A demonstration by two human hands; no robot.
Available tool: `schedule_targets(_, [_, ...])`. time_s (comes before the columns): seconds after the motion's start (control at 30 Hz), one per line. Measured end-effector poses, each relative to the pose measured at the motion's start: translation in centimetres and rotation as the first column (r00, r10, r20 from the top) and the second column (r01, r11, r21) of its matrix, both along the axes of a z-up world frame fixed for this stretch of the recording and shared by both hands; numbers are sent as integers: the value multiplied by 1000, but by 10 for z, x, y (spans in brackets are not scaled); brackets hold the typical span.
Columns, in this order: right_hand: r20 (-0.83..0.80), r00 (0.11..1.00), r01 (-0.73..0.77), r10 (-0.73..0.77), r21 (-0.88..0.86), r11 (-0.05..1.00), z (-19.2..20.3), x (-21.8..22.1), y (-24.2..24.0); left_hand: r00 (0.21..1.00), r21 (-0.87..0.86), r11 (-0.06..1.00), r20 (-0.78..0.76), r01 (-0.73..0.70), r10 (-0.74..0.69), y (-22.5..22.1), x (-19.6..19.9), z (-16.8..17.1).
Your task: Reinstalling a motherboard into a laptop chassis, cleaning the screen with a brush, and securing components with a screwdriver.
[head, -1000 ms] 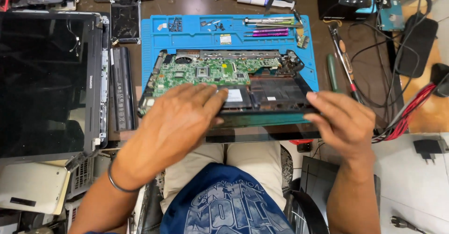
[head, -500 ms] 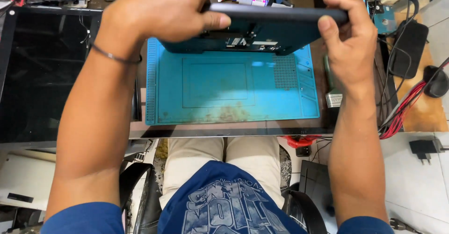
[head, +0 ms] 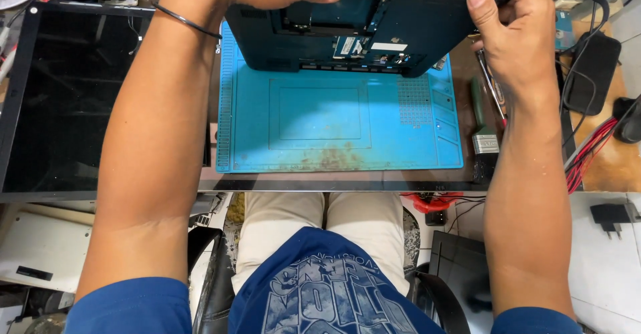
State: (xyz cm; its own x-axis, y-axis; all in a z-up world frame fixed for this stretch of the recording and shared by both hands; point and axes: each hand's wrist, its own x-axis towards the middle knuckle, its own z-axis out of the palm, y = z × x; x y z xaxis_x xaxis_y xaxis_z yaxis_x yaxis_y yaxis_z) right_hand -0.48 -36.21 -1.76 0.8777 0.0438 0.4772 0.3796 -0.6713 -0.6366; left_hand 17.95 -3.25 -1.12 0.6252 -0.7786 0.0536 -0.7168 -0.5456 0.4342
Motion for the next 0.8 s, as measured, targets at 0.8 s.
schedule_targets(0.8, [127, 978, -72, 165, -540, 839, -119, -158, 36, 906, -133, 991, 419, -14, 69, 45, -254, -105])
